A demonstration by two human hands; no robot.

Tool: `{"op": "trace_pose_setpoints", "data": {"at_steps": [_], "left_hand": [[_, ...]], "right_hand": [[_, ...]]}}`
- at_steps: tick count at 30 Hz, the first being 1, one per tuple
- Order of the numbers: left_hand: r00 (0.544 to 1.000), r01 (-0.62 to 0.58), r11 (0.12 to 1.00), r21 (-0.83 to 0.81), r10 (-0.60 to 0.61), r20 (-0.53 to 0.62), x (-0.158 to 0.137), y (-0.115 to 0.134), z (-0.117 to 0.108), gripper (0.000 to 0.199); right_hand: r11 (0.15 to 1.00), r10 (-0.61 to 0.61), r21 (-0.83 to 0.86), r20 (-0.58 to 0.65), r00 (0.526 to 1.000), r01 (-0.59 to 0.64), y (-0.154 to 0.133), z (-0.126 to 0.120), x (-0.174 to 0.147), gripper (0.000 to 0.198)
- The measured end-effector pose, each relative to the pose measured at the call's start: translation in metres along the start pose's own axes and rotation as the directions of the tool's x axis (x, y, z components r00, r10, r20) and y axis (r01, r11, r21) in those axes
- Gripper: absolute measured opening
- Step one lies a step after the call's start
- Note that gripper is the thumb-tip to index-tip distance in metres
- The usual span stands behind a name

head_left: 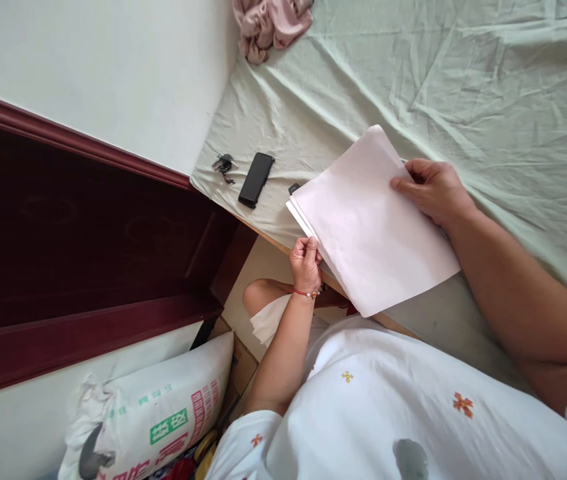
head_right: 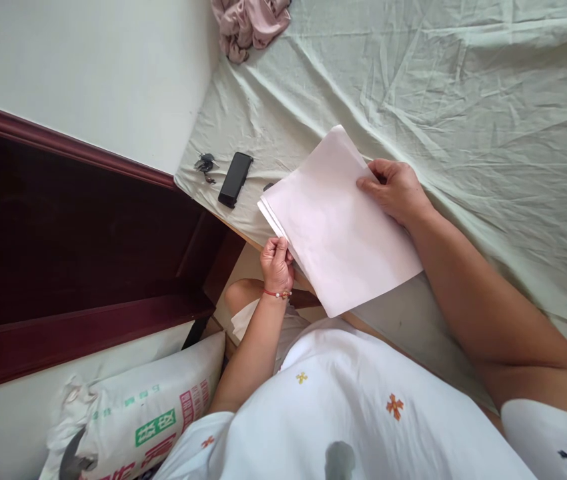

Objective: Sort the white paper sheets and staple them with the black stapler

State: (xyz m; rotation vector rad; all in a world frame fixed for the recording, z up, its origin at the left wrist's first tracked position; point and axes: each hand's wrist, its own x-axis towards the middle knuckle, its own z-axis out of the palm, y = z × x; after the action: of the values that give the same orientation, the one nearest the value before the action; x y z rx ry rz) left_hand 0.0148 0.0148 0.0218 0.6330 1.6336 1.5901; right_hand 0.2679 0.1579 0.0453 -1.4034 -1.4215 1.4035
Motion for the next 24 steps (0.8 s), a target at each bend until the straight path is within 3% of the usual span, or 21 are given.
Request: {"op": "trace_pose_setpoints", "data": {"at_steps": [3, 7, 14, 24], "left_hand": [[1.0, -0.005, 1.0, 0.023, 0.006, -0.029, 0.0024, -0.001, 0.0029, 0.057], [0.999, -0.007, 1.0, 0.013, 0.008, -0.043, 0.004, -0.0025, 0.002, 0.057], [0.998, 0.024, 0.999, 0.027, -0.026, 0.051, 0.0016, -0.0062, -0.0045, 0.054], [0.999, -0.018, 1.0, 0.002, 0.018, -0.045, 0.005, -0.0051, 0.0016, 0.052]], "right_hand": [[0.999, -0.017, 0.039, -0.06, 0.998, 0.02, 0.0025, 0.0004, 0.0043, 0.018], [1.0, 0.004, 0.012, -0.036, 0.999, -0.004, 0.0044, -0.0012, 0.0067, 0.018], [0.999, -0.011, -0.053, -0.016, 1.0, 0.011, 0.0022, -0.0028, 0.0054, 0.016], [0.999, 0.035, -0.04, -0.002, 0.999, -0.035, -0.0007, -0.002, 0.0051, 0.016]]}}
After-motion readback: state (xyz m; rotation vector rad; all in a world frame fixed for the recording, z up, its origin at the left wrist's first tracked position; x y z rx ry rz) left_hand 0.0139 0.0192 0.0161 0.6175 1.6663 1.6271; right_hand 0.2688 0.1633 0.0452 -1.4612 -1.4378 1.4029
